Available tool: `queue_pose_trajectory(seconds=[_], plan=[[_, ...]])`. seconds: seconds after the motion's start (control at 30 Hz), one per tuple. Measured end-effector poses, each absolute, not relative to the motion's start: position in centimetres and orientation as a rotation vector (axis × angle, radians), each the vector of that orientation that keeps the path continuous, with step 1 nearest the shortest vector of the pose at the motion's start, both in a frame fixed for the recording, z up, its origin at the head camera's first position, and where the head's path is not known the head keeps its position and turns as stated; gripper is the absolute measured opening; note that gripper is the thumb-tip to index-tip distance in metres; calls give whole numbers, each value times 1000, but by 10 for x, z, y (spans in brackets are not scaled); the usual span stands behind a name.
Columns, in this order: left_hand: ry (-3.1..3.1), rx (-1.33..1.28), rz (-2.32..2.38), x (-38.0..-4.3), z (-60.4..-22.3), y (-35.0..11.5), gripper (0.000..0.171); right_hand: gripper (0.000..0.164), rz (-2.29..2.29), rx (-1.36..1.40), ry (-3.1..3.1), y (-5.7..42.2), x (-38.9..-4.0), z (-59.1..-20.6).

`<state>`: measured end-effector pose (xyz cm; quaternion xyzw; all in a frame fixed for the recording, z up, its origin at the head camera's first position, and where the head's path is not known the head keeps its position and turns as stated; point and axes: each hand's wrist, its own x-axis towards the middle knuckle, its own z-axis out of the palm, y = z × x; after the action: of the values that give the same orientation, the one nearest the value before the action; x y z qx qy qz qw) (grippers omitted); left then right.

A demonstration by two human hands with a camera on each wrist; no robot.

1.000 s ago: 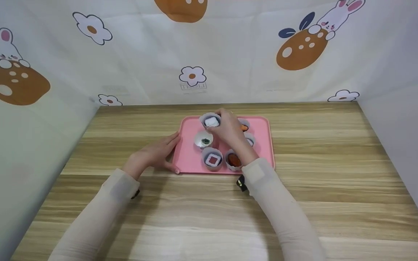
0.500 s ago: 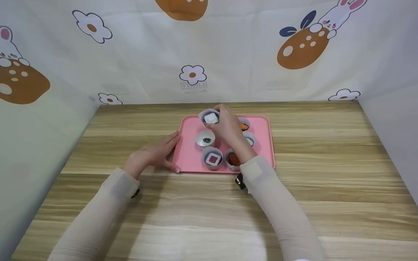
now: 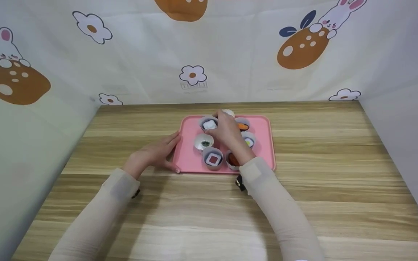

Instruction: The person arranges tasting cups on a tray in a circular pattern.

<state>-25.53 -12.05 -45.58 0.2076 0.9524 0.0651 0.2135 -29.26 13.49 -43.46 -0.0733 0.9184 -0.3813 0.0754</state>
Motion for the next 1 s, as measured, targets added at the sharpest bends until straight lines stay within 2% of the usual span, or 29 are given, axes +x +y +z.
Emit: queue_pose_trajectory(seconds=[0.77,1.0], plan=[[2640,619,97,-253,-450,-118,126,42,-1124,-232,2690,163,-285,-416],[2638,599,138,-252,-452,-119,126,46,-1109,-237,2731,182,-278,-414]])
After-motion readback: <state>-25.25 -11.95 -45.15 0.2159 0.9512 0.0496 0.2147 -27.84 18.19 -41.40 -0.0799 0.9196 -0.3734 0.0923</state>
